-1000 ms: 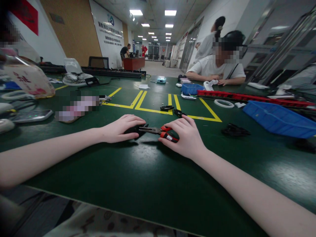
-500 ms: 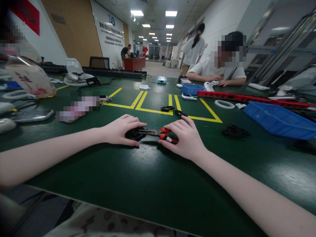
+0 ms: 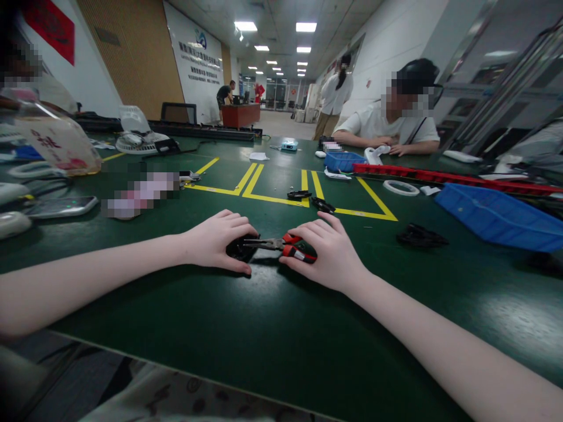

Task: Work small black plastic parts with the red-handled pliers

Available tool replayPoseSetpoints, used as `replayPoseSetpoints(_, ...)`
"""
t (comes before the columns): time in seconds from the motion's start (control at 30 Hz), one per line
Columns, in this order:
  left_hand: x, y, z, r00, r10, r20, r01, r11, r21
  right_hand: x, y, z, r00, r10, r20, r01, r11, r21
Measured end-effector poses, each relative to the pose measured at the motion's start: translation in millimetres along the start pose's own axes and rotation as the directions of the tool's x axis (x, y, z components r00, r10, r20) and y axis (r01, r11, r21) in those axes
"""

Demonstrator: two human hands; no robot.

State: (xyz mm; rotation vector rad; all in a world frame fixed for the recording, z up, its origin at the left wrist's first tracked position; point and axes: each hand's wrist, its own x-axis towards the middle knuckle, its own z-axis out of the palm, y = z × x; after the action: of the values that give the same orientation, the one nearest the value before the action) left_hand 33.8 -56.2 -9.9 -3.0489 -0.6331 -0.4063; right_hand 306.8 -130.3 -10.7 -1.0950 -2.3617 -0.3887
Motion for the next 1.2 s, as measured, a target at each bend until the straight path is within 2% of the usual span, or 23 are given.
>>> replayPoseSetpoints(0.17,1.1,9.8,-1.0,1.000,0.011,0.016,-0.011,1.000,0.020,0.9,-3.6,-1.4,1.000,-0.024,0.011,0.023,1.000,0.021)
replayPoseSetpoints(0.37,1.6,8.5,-0.4,1.000,0.009,0.005,-0.009,1.000,0.001,-0.2,-3.3,-1.2,1.000,-0.005,0.004,0.005,0.999,0.043)
replayPoseSetpoints(0.73,1.7,9.3,-0.4,1.000,0.005,-0.004,-0.005,1.000,0.002,1.2,-7.0,-1.0,0.995,-0.102,-0.007,0.101,0.994,-0.034)
replayPoseSetpoints(1.2,1.6,8.5,-0.5,1.000,-0.004,0.013,0.004,1.000,-0.006,2.2,-7.7,-1.3,0.996,-0.091,-0.019,0.091,0.995,-0.044)
